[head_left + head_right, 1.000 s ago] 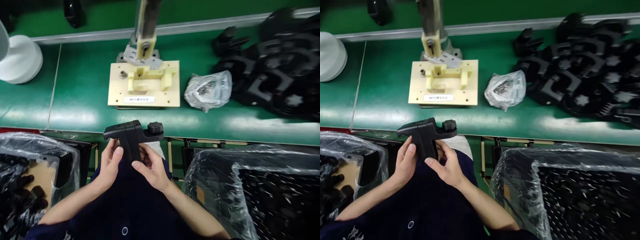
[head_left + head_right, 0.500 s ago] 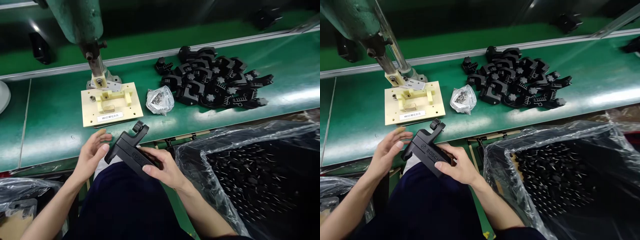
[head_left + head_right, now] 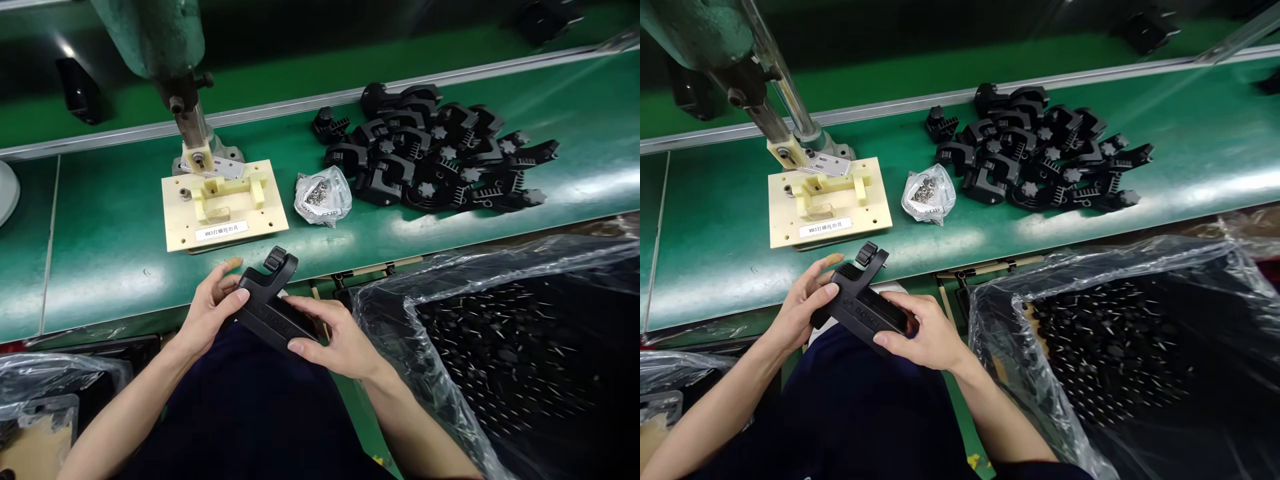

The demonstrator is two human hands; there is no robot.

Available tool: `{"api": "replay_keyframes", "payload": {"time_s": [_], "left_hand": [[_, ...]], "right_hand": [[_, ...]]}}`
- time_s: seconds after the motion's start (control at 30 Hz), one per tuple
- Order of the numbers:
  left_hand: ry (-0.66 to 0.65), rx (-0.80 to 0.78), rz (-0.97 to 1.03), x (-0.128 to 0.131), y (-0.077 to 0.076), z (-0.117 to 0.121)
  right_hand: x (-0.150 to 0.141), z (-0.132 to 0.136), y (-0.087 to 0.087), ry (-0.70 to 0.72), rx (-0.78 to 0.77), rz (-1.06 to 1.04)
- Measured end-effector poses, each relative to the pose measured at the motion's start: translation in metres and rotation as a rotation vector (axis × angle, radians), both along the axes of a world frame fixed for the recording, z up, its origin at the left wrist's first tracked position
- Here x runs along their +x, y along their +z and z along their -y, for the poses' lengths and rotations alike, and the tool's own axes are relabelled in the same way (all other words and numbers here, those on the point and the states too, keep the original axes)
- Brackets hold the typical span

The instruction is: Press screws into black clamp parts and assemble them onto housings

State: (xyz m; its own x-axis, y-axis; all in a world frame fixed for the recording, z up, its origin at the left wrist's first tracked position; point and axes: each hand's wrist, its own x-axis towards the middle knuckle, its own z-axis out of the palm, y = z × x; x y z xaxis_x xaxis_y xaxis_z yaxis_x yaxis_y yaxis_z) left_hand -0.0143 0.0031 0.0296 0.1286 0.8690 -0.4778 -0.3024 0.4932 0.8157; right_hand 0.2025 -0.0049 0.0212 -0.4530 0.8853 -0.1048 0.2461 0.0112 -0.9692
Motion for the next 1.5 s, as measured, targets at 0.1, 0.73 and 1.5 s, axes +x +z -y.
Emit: {"api": "replay_keyframes", "payload": {"time_s": [0.1,0.73,1.5], "left_hand": [[0.030,-0.018,-0.008,0.000,-0.001,0.000],[0.066,0.125,-0.090,-0.002,-0.001,0.010],[0.299,0.617,-1.525,-0.134,-0.099,0.001]], "right_hand": [[-0.002,0.000,0.001,0.003,-0.015,-0.003],[-0.008,0.006,0.008,-0.159,-0.243,-0.093],[0.018,-0.270,0.061,-0.684,-0.319,-0.220]]}}
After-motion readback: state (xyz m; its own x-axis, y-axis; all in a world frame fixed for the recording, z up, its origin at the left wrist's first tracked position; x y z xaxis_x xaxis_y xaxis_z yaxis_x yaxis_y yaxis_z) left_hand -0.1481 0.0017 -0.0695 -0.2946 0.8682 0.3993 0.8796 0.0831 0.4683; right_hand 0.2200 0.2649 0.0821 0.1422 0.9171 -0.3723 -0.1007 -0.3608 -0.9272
